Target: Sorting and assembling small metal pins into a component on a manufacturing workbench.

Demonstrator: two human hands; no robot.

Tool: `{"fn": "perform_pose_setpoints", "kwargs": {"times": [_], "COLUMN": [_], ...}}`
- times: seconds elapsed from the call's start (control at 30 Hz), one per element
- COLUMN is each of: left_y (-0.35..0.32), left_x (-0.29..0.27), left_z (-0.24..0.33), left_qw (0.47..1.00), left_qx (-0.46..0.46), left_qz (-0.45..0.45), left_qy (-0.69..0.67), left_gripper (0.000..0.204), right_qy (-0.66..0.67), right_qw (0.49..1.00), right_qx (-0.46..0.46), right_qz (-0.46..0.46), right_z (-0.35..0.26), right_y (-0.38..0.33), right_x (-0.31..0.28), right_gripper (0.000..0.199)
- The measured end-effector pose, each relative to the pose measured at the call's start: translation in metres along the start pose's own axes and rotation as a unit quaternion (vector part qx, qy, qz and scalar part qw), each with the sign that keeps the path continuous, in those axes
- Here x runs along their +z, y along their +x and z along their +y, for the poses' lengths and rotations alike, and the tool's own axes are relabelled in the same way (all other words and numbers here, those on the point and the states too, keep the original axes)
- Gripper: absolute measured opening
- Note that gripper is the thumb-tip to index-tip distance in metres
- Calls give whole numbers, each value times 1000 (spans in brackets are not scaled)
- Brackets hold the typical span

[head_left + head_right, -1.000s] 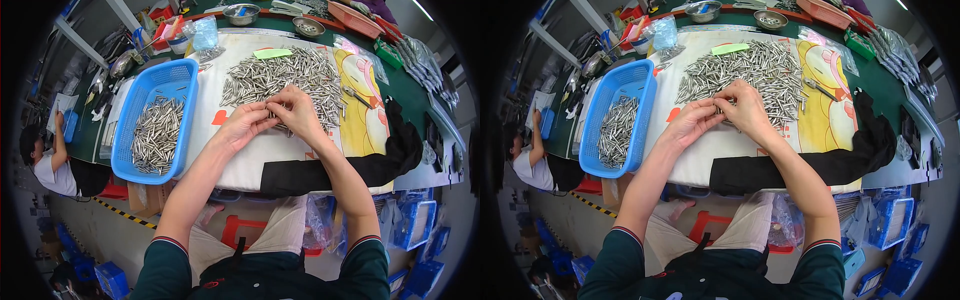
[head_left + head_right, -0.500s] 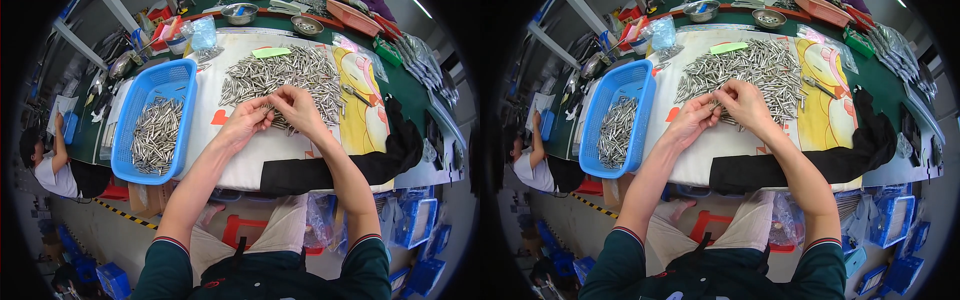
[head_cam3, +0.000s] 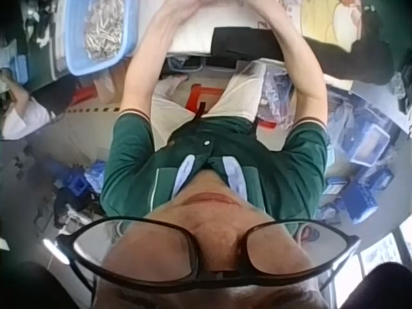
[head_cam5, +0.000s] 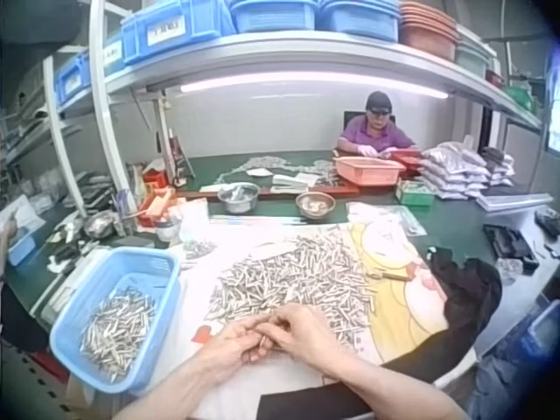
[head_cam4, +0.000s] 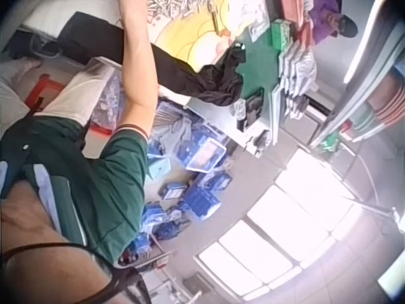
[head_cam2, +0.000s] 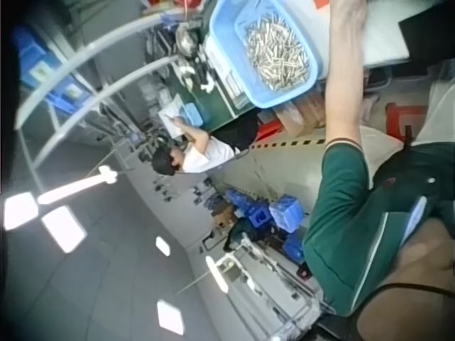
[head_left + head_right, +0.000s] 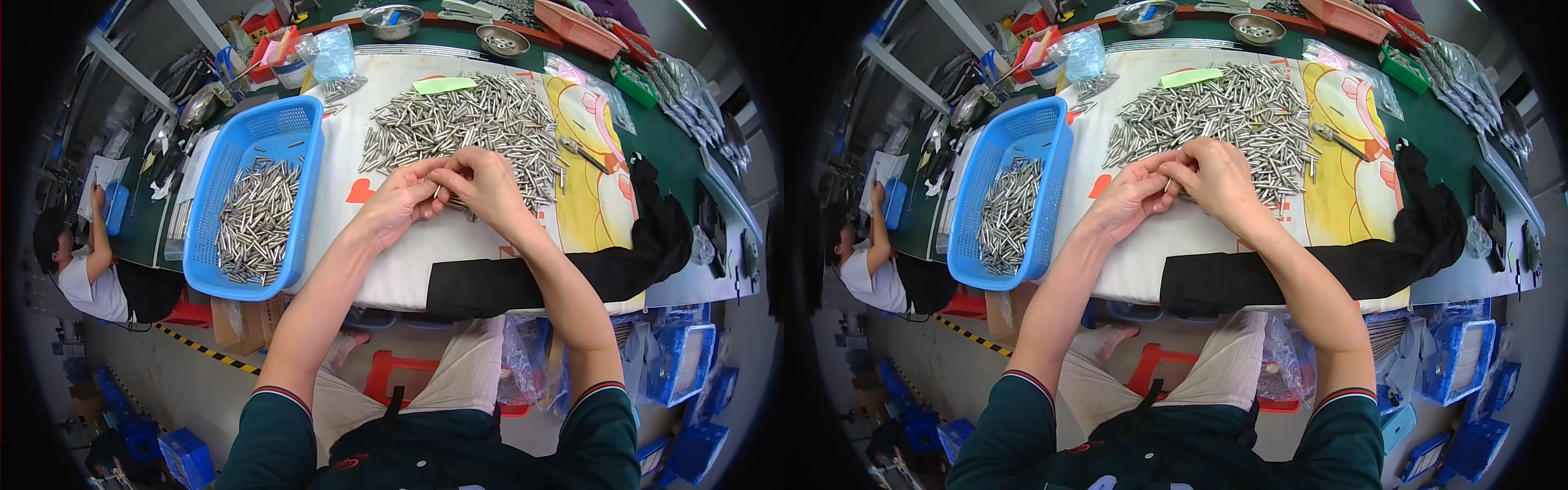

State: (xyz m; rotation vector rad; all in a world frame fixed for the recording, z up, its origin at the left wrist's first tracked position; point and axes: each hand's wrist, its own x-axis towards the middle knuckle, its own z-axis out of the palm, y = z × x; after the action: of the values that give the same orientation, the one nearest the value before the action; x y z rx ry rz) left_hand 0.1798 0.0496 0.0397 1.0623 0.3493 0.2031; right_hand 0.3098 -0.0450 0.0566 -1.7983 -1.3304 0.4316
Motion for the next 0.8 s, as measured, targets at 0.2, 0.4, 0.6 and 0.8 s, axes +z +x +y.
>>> {"fn": "perform_pose_setpoints", "kwargs": {"times": [0.2,0.4,0.6,0.8], "left_y": [-5,-15,-15,-16], "left_x": [5,-1,-6,-6], "left_z": [3,2,2,9], "left_qw": [995,993,983,990], "left_qx": [-7,-52,-86,-75], "left_qz": [-64,-100,-164,-111], "left_qy": [82,36,15,-48], "left_gripper": [64,72,80,71], "right_qy": [-186,-159,-43,-39], "right_qw": [978,970,965,979], "right_qx": [-76,-153,-223,-173], "right_qz": [-54,-106,-133,-100], "right_z": [4,0,4,-2], "right_y": [0,-2,-5,-3], "right_x": [-1,1,-2,-1], "right_gripper": [43,42,31,29]}}
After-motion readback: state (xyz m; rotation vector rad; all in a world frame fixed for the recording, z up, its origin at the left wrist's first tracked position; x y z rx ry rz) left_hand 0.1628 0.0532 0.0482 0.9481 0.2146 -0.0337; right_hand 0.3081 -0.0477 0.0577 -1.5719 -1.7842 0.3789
